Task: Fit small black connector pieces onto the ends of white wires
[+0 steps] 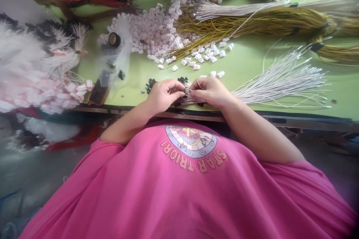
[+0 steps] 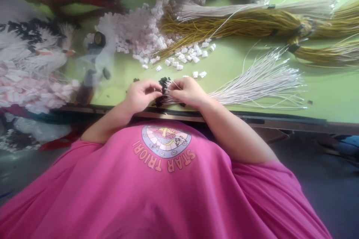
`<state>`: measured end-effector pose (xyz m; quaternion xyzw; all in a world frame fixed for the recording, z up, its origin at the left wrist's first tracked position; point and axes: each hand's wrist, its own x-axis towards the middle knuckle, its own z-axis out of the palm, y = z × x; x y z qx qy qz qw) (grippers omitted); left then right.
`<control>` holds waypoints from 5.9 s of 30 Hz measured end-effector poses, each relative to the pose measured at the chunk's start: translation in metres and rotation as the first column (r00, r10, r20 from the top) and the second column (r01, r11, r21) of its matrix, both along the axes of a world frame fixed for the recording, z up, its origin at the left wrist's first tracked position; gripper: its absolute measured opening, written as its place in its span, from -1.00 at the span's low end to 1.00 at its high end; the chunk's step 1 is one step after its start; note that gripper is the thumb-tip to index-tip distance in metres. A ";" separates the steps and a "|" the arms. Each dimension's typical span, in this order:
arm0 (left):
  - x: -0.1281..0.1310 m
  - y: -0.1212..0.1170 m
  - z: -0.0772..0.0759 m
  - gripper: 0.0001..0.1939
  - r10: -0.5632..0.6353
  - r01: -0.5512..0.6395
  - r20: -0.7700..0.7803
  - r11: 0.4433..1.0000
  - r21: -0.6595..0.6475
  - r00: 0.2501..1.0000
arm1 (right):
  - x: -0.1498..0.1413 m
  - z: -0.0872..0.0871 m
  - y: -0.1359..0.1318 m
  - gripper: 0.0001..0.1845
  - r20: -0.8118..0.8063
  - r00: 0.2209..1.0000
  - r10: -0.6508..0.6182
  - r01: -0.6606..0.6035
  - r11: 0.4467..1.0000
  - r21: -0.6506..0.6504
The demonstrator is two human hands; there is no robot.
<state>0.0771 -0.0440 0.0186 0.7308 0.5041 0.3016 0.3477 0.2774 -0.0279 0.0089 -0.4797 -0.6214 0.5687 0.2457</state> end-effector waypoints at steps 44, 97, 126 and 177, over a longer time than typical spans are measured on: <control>0.010 0.006 -0.018 -0.87 0.050 -0.038 0.163 0.996 -0.077 0.985 | -0.002 -0.004 -0.001 -0.71 0.112 0.989 0.101 -0.124 0.968 0.218; -0.003 0.004 -0.005 -0.73 -0.052 0.097 0.208 0.973 -0.211 0.977 | 0.002 0.004 0.000 -0.77 0.140 0.981 0.133 -0.163 0.957 0.239; 0.007 0.004 -0.017 -0.88 -0.073 0.078 0.128 0.996 -0.037 0.989 | 0.003 0.002 0.000 -0.74 0.124 0.981 0.151 -0.177 0.954 0.240; -0.105 0.018 -0.012 -0.76 0.153 -0.228 -0.619 0.973 -0.044 0.771 | 0.004 -0.002 -0.001 -0.81 -0.024 0.999 0.029 -0.027 0.995 0.098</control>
